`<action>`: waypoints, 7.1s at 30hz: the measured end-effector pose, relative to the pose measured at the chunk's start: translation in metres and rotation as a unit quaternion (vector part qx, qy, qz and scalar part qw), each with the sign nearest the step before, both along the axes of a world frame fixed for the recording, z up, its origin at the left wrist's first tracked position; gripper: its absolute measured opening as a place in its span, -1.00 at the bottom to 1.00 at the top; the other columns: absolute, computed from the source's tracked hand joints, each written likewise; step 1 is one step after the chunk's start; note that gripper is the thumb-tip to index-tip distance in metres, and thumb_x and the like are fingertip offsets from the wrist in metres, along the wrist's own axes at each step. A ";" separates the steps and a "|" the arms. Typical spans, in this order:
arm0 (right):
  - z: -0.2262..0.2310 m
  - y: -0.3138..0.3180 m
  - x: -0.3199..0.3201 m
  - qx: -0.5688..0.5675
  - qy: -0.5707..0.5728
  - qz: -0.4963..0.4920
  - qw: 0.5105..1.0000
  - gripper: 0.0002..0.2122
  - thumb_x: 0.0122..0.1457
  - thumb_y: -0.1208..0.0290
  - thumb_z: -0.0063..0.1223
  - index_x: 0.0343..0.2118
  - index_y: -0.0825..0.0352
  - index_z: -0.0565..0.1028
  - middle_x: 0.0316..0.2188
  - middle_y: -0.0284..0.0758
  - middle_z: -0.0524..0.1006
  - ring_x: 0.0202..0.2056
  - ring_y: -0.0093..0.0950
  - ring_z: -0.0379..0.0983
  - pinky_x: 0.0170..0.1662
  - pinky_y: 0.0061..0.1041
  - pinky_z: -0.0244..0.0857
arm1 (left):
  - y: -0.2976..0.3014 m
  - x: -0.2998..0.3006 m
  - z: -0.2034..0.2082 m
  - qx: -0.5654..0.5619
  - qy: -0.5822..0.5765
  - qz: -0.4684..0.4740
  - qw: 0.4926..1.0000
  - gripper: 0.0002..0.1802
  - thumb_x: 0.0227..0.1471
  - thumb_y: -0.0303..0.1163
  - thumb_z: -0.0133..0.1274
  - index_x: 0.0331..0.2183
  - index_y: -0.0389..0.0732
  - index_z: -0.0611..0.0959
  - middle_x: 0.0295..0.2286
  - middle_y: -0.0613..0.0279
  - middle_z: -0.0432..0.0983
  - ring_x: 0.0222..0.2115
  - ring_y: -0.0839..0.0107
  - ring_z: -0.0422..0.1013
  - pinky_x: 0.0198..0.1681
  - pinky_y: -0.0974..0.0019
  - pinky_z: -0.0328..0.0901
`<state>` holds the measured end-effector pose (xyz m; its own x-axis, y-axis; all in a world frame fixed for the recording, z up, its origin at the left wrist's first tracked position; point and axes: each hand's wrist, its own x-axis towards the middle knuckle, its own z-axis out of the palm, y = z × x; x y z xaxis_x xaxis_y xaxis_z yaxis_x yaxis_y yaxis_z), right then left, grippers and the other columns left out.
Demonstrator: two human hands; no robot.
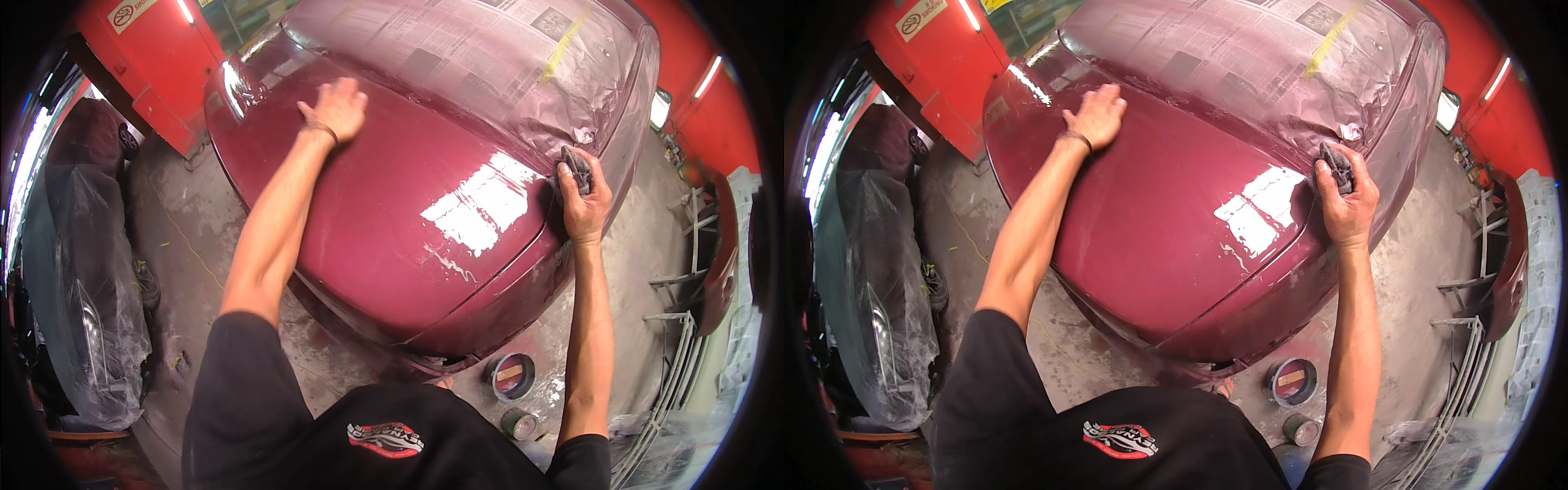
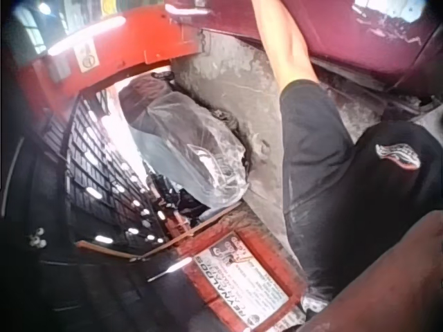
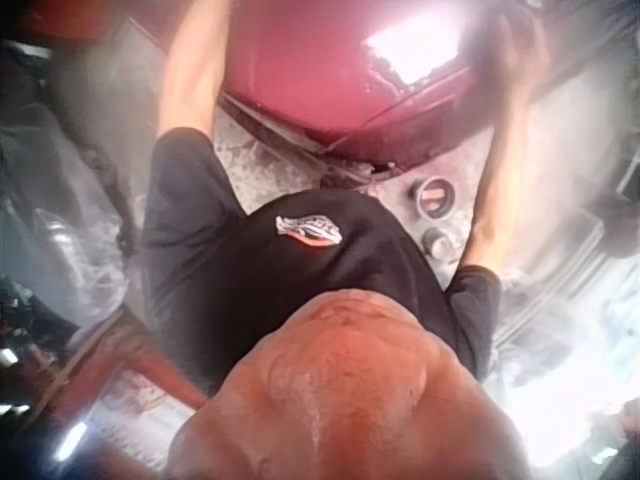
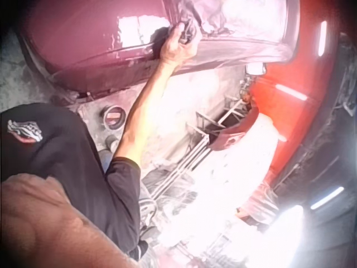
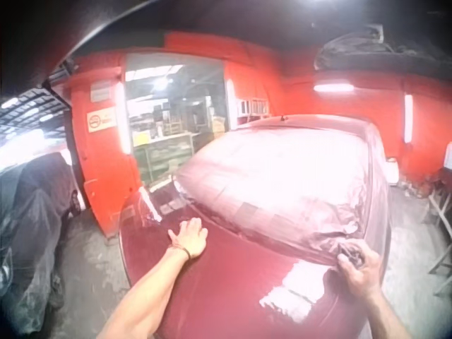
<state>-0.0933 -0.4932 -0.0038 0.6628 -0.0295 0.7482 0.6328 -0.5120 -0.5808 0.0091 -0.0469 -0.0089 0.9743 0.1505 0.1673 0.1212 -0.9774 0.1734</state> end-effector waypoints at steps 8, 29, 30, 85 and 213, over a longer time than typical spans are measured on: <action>-0.008 -0.021 0.000 0.021 0.031 -0.002 0.999 -0.71 0.29 0.37 0.29 0.02 0.37 0.61 -0.24 -0.37 0.67 -0.19 -0.60 0.55 -0.03 -0.56 0.43 | -0.091 -0.108 -0.001 0.061 -0.043 -0.346 0.935 -0.38 0.50 0.04 -0.43 0.45 0.12 0.25 0.46 0.26 0.07 0.50 0.12 -0.07 0.40 -0.67 -0.28; -0.002 -0.014 -0.002 0.014 0.025 -0.019 0.999 -0.74 0.28 0.34 0.29 -0.04 0.33 0.64 -0.30 -0.33 0.68 -0.24 -0.59 0.58 -0.06 -0.53 0.45 | -0.145 -0.172 -0.013 0.130 -0.066 -0.301 0.943 -0.28 0.46 0.04 -0.32 0.48 -0.01 0.13 0.48 0.19 0.00 0.50 0.11 -0.10 0.40 -0.62 -0.25; -0.002 -0.016 -0.004 0.010 0.027 -0.024 0.999 -0.74 0.28 0.34 0.30 -0.04 0.33 0.64 -0.30 -0.33 0.68 -0.24 -0.59 0.58 -0.05 -0.53 0.45 | -0.116 -0.157 0.002 0.120 -0.040 -0.231 0.965 -0.29 0.45 0.06 -0.30 0.48 0.02 0.15 0.48 0.20 0.00 0.48 0.10 -0.05 0.37 -0.66 -0.18; 0.001 0.363 0.009 -0.399 -0.077 0.287 0.868 -0.63 0.38 0.01 0.11 0.06 0.15 0.64 0.01 -0.18 0.65 0.07 -0.17 0.58 0.18 -0.25 0.39 | -0.092 -0.327 -0.202 -0.586 -0.270 0.246 0.723 -0.11 0.45 0.29 -0.60 0.52 -0.10 -0.09 0.53 0.11 -0.32 0.54 0.11 -0.42 0.44 -0.46 -0.51; 0.007 0.388 0.033 -0.410 0.020 0.232 0.882 -0.71 0.43 0.23 0.12 0.06 0.29 0.63 -0.02 -0.17 0.64 0.05 -0.29 0.57 0.17 -0.29 0.39 | 0.052 -0.243 -0.263 -0.579 -0.185 0.067 0.791 -0.27 0.51 0.05 -0.68 0.53 -0.03 -0.17 0.53 0.12 -0.32 0.53 0.04 -0.39 0.46 -0.47 -0.45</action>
